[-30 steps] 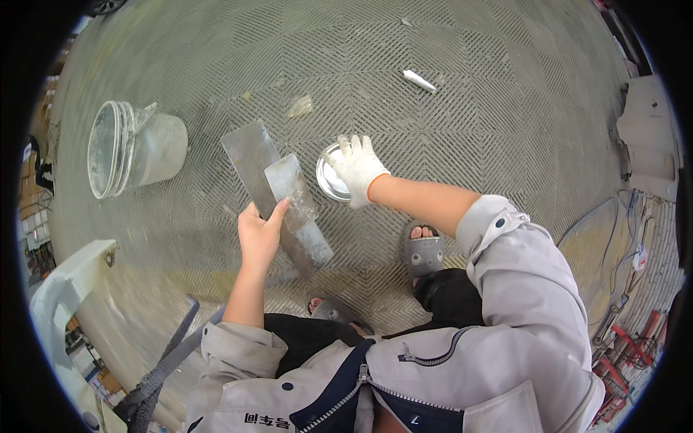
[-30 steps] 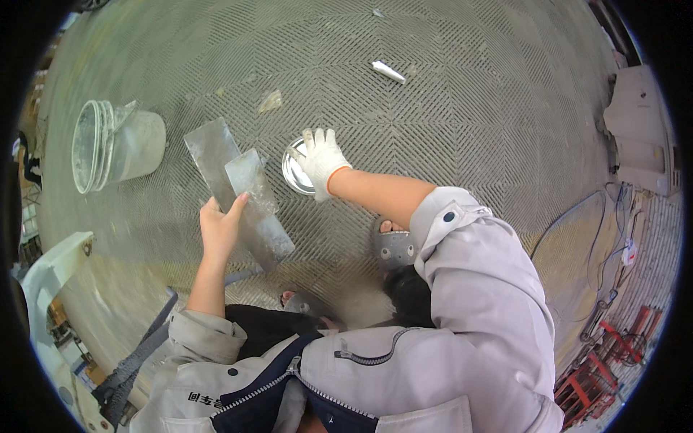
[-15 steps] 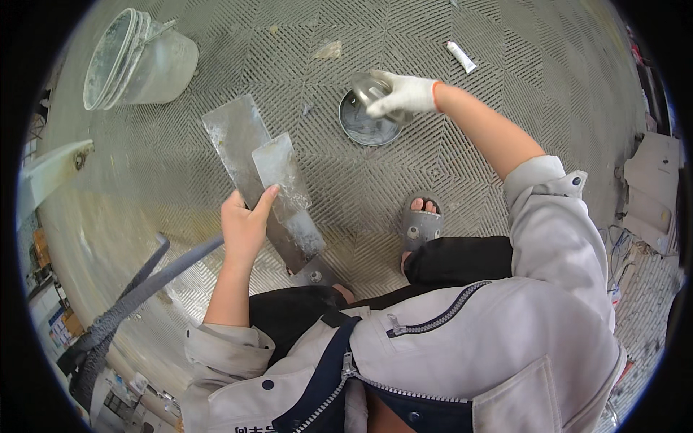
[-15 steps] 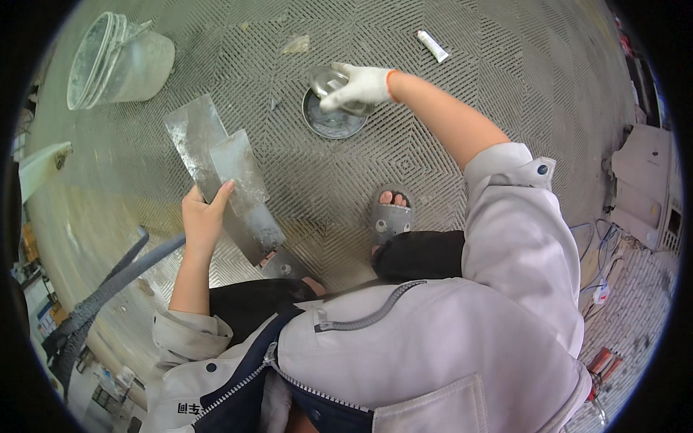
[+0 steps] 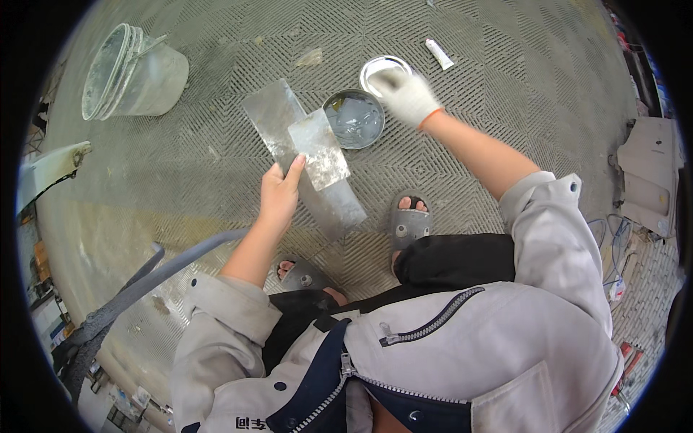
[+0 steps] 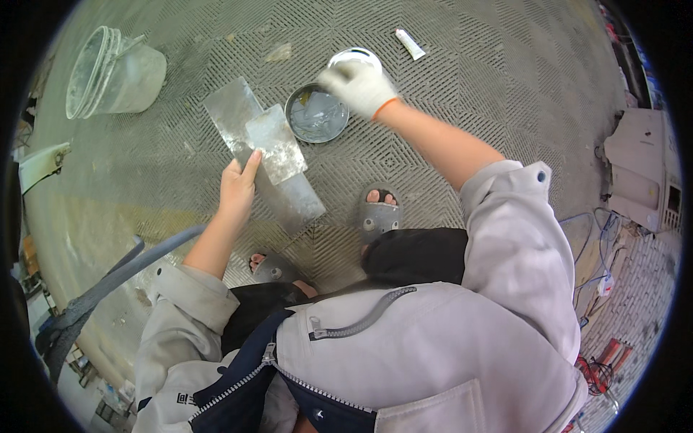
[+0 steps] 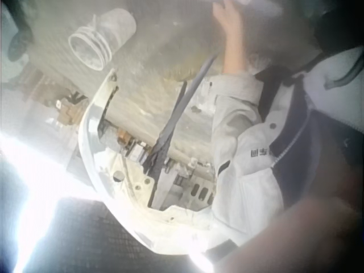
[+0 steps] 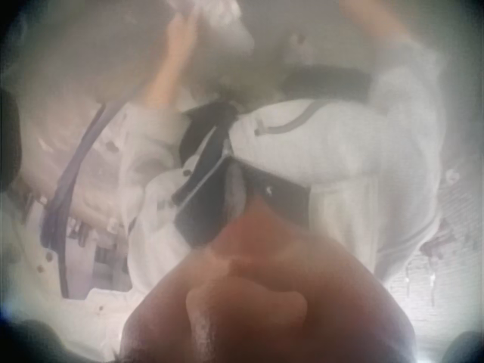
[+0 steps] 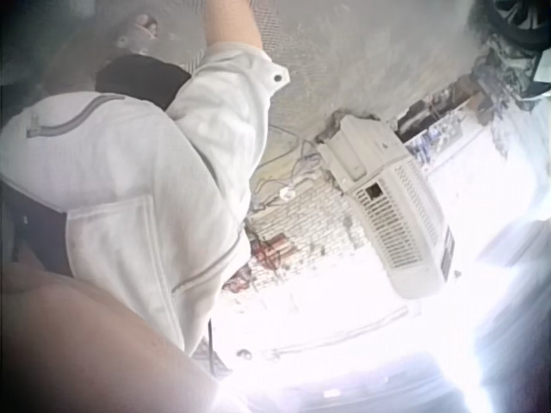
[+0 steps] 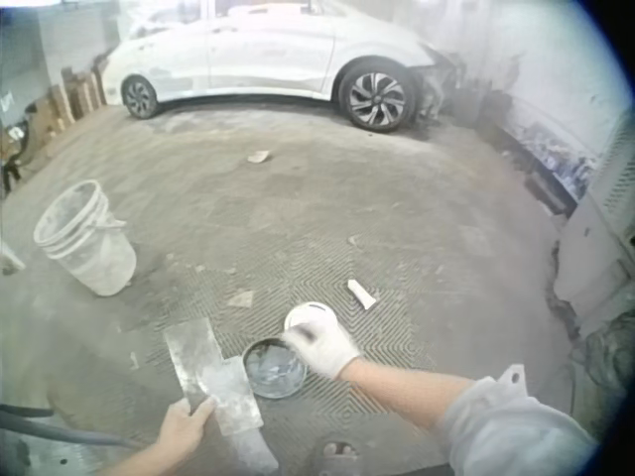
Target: The person scoops body filler from a can and spreads it onto a metal plate using a putty knife. They then walk to a white car and apply the filler to a damaged area on the front bumper, smoothing it with the knife.
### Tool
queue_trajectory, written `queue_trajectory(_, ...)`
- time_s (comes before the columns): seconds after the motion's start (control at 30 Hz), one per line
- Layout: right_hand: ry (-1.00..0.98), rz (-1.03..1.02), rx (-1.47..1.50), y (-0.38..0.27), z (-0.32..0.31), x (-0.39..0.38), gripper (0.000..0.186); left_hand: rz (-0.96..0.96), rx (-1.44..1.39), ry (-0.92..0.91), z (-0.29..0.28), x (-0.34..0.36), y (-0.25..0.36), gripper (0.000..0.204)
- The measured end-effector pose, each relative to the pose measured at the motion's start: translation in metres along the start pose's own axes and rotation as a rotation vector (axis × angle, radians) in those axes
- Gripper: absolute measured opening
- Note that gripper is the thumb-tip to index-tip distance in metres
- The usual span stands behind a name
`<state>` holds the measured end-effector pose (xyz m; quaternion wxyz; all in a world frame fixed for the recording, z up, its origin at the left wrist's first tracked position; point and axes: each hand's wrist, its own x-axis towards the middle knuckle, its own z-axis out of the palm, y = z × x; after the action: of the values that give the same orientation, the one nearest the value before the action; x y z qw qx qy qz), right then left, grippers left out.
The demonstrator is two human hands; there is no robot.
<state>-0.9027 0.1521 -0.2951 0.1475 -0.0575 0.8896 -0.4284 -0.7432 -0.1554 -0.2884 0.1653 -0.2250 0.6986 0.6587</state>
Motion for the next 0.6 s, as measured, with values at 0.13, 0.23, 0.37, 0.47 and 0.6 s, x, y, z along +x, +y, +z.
queue_trajectory(0.13,-0.491,0.244,0.123,-0.028,0.058,-0.035,0.093,0.014,-0.118,-0.082,0.022,0.011,-0.005,0.043)
queue_trajectory(0.23,-0.258,0.263,0.389,-0.021,0.057,-0.025,0.081,-0.067,-0.178,-0.093,0.017,0.014,-0.014,0.045)
queue_trajectory(0.37,-0.204,0.382,0.377,-0.002,0.016,0.011,0.067,-0.264,-0.578,-0.080,0.005,0.018,-0.031,0.044)
queue_trajectory(0.47,-0.389,0.235,-0.009,-0.001,-0.006,0.023,0.071,-0.315,-0.759,-0.181,0.004,0.022,-0.039,0.056)
queue_trajectory(0.6,-0.136,-0.059,-0.385,-0.013,-0.003,0.017,0.049,-0.349,-0.825,-0.112,0.025,0.033,-0.050,0.076)
